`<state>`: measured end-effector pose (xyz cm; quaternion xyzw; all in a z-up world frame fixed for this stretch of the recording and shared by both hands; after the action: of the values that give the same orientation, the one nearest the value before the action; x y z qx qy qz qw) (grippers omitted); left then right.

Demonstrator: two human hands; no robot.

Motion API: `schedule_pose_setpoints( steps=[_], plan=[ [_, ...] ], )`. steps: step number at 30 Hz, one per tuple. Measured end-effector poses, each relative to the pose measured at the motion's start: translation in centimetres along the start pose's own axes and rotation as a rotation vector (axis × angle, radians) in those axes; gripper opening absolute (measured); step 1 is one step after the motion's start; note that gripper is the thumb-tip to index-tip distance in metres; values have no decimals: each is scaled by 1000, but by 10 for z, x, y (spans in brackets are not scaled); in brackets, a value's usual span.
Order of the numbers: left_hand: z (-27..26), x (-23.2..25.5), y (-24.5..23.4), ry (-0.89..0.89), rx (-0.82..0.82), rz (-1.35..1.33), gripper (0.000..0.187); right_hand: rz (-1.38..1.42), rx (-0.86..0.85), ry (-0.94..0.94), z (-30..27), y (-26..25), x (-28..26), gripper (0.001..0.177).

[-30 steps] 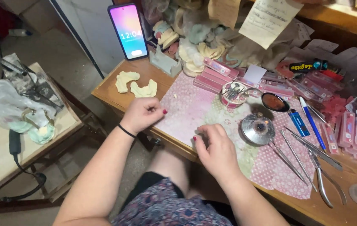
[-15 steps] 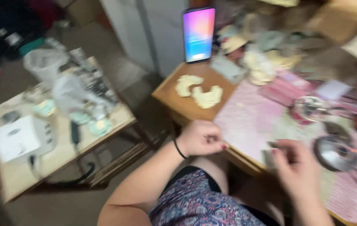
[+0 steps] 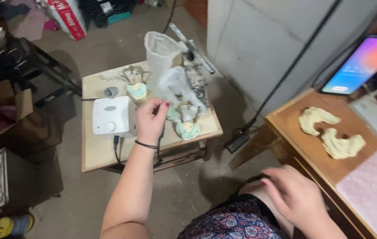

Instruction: The person is refining and carving plaster dental molds using small hand tools at a laboratory workbench.

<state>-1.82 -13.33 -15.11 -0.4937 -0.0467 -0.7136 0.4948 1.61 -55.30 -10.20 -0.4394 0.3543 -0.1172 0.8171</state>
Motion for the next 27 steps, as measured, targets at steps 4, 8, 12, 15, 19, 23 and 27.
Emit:
schedule_pose_setpoints(
  steps=[4,8,12,15,19,23,27],
  plan=[
    [18,-2,-3,-74,-87,85,14,1,-321,107,65,69,-19,21],
    [31,-15,6,52,-54,255,18,7,-393,43,120,121,-56,33],
    [41,-18,1,76,77,222,12,36,-339,50,142,184,-49,83],
    [40,-15,11,56,32,200,16,49,-357,144,148,212,-46,88],
    [29,-23,25,117,-31,231,17,-29,-131,51,141,232,-28,72],
    [20,-26,28,139,-19,331,15,164,-195,75,135,231,-9,75],
    [15,-34,29,177,13,356,17,323,-343,126,120,193,-15,77]
  ],
)
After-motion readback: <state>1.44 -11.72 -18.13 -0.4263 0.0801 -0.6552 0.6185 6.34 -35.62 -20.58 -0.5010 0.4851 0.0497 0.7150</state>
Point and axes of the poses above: each hand's wrist, its own z-axis towards the middle knuckle, its own y-axis out of the palm, x = y × z, the point moved 5 cm from there along z, towards the middle knuckle, and after that the axes turned 5 degrees about y, right-handed, at the moved point
